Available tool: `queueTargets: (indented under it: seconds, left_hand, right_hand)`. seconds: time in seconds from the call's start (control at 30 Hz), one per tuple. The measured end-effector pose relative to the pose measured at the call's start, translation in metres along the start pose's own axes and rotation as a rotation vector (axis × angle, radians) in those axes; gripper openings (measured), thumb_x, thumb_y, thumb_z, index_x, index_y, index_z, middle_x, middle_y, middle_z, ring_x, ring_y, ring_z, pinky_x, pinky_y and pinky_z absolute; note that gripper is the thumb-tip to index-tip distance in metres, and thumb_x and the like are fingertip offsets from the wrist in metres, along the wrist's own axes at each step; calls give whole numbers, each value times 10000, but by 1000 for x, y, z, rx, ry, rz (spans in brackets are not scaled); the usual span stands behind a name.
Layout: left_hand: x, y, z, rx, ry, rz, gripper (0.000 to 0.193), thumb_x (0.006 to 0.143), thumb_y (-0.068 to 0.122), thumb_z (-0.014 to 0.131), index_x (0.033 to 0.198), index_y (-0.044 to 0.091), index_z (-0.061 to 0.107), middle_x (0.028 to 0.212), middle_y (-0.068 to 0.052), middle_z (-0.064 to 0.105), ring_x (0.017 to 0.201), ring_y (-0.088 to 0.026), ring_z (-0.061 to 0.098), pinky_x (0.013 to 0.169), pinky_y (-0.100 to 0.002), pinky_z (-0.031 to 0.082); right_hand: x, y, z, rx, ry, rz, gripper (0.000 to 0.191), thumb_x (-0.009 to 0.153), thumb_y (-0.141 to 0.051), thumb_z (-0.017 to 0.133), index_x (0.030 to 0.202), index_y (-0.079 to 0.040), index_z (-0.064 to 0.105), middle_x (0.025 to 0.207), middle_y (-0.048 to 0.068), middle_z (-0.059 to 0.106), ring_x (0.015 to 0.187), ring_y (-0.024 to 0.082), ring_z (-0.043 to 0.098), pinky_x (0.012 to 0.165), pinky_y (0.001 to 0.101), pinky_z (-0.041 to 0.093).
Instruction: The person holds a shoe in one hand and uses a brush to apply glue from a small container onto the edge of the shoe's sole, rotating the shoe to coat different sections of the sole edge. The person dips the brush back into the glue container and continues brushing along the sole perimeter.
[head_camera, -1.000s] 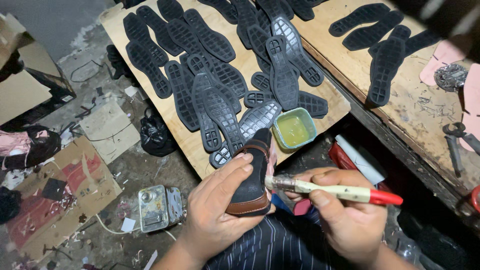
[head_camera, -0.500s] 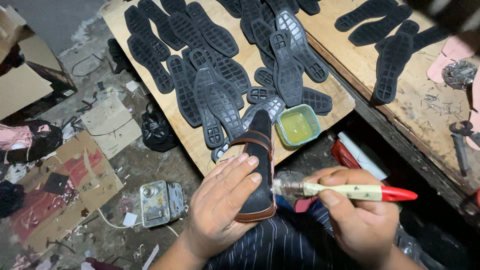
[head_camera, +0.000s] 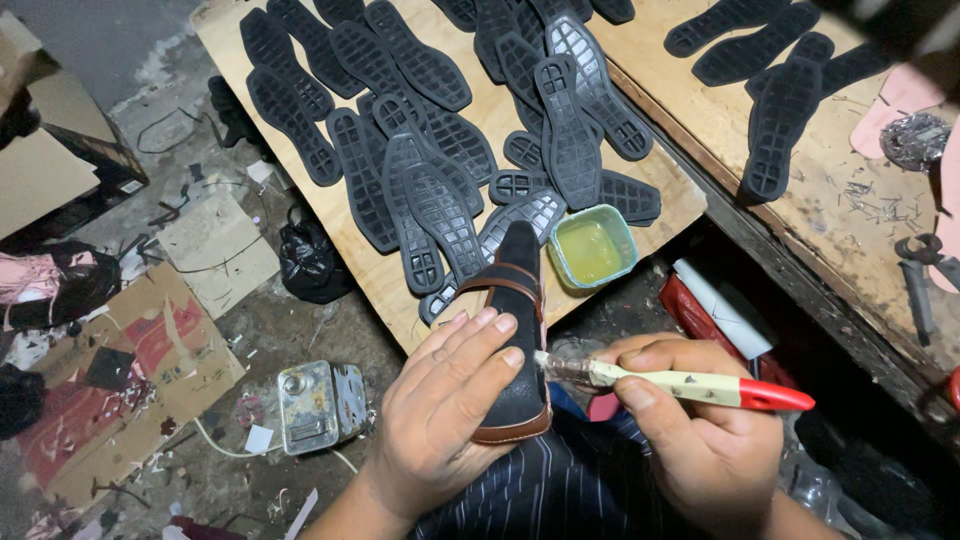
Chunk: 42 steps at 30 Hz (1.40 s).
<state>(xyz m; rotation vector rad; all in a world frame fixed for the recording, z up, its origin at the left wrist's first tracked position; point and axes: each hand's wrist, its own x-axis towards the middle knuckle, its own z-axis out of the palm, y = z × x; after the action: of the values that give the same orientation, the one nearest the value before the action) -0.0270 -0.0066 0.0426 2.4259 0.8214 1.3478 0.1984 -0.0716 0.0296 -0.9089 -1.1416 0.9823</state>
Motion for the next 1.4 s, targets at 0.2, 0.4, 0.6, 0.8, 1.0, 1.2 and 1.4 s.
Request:
queueTargets:
  seconds: [0.2, 0.4, 0.6, 0.8, 1.0, 1.2, 1.4]
  left_hand:
    - [2, 1, 1, -4, -3, -28, 573, 739, 194, 933, 1188, 7, 630, 1292, -208, 674, 1235, -385, 682, 1106, -523, 527]
    - [3, 3, 1, -5, 1, -71, 581, 752, 207, 938, 1203, 7, 631, 1290, -203, 680, 1229, -373, 690, 1108, -506, 535]
    - [2, 3, 1, -27, -2, -109, 631, 725, 218, 952, 1222, 11, 622, 1282, -198, 685, 1209, -362, 701, 1085, -477, 557]
    - [0, 3, 0, -136, -9, -194, 679, 699, 207, 960, 1236, -9, 605, 1292, -223, 685, 1215, -363, 711, 1064, -443, 580]
    - [-3, 5, -1, -249, -19, -304, 758, 658, 207, 973, 1278, -22, 601, 1305, -227, 687, 1220, -354, 723, 1039, -411, 588]
    - [-2, 7, 0, -245, -35, -278, 785, 664, 241, 991, 1293, -8, 594, 1299, -209, 699, 1216, -325, 729, 1039, -389, 600]
    - [-2, 7, -1, -296, -55, -329, 781, 680, 226, 983, 1316, -11, 597, 1331, -209, 694, 1236, -322, 733, 1048, -387, 603]
  right_hand:
    - [-3, -2, -1, -91, -14, -35, 197, 980, 80, 615, 1169, 28, 599, 1156, 239, 702, 934, 234, 719, 862, 368, 612]
    - [-5, -3, -2, -123, -36, -48, 217, 968, 81, 617, 1177, 26, 593, 1174, 250, 700, 1008, 241, 721, 912, 359, 612]
    - [-5, -2, -3, -272, -72, -147, 203, 955, 61, 653, 1154, 25, 639, 1103, 233, 725, 1027, 260, 740, 952, 367, 617]
    - [-5, 0, -12, -231, -158, -114, 217, 930, 49, 651, 1143, 23, 622, 1167, 235, 723, 1114, 282, 733, 991, 376, 595]
    - [-9, 1, -20, -257, -206, -93, 233, 914, 62, 690, 1137, 14, 641, 1160, 228, 744, 1136, 297, 727, 1031, 396, 578]
    - [-4, 3, -16, -186, -113, -129, 230, 956, 73, 645, 1176, 13, 612, 1239, 233, 687, 1098, 248, 717, 983, 359, 596]
    - [-1, -4, -18, -248, -205, -101, 245, 934, 62, 641, 1166, -8, 608, 1232, 225, 694, 1117, 257, 714, 992, 363, 583]
